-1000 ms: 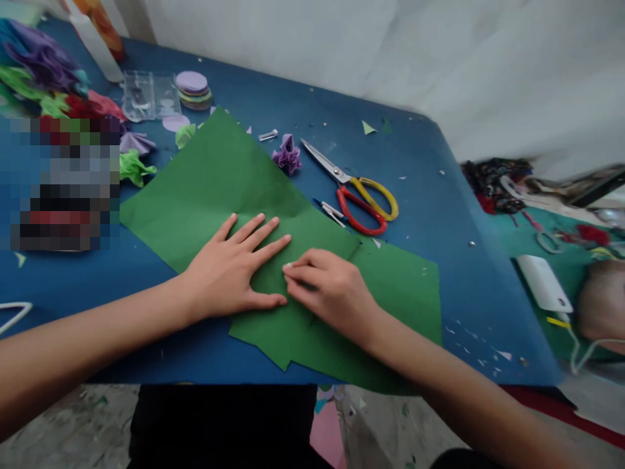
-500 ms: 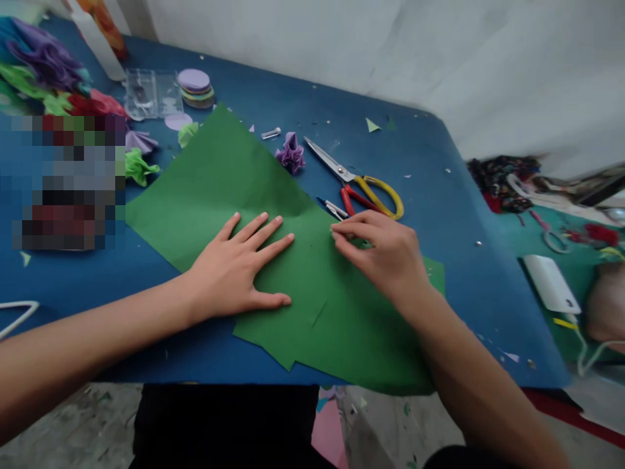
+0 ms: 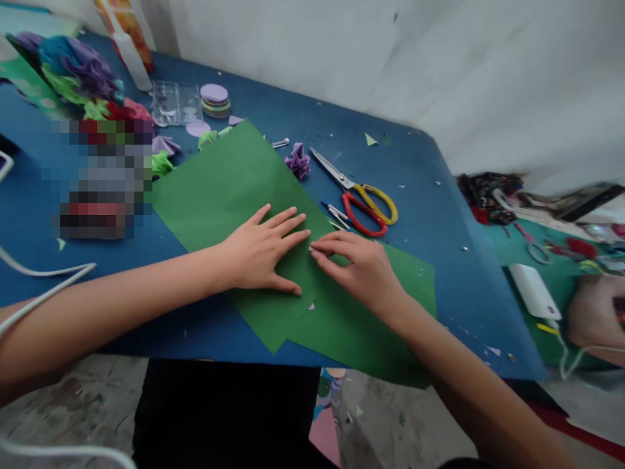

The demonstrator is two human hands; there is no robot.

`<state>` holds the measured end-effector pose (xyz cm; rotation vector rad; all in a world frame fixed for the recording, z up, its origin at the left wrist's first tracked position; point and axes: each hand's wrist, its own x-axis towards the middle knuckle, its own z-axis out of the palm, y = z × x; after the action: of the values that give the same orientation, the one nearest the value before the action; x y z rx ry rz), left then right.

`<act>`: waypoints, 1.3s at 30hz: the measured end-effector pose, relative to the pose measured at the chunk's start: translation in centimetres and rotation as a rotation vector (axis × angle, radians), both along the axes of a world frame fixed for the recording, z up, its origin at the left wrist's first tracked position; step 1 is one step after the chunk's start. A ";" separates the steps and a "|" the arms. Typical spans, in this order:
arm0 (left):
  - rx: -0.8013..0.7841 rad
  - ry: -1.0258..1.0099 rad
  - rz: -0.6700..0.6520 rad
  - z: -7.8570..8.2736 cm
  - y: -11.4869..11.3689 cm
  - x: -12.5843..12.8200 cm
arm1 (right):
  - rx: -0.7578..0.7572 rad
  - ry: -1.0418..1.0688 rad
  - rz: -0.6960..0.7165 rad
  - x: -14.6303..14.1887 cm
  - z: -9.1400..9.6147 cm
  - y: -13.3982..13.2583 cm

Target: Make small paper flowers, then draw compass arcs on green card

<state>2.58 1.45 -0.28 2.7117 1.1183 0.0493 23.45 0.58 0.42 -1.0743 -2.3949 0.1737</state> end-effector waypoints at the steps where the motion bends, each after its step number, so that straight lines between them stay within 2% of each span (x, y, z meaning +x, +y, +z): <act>1: -0.006 -0.024 -0.006 -0.3 0.1 0.3 | 0.028 -0.002 -0.008 -0.2 -0.4 0.0; 4: -0.012 -0.064 -0.008 -1.3 0.3 0.6 | 0.088 -0.034 0.010 -0.5 -1.2 -0.3; 6: -0.011 -0.076 -0.007 -1.6 0.3 0.5 | 0.078 -0.039 0.027 -0.4 -1.4 -0.5; 14: -0.031 -0.110 -0.025 -1.7 0.4 0.4 | 0.079 -0.115 -0.004 -0.8 -0.8 -0.7; 19: -0.048 -0.114 -0.058 -1.7 0.6 0.2 | 0.047 -0.156 -0.075 -0.7 -0.4 -1.5; 25: -0.073 -0.130 -0.150 -1.9 0.7 0.0 | -0.104 -0.140 0.145 -0.8 0.3 -3.9; 29: -0.070 -0.127 -0.144 -2.0 0.7 0.1 | -0.111 -0.178 0.158 -0.3 0.5 -4.5; 34: -0.071 -0.090 -0.133 -1.8 0.7 0.1 | -0.041 -0.121 0.146 0.0 0.2 -4.9; 39: -0.077 -0.086 -0.135 -1.5 0.7 0.1 | -0.060 -0.147 0.136 0.1 0.3 -5.6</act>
<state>2.73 2.13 -1.82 2.6813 0.8933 0.0990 23.55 -5.06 0.76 -0.9810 -2.6114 0.2220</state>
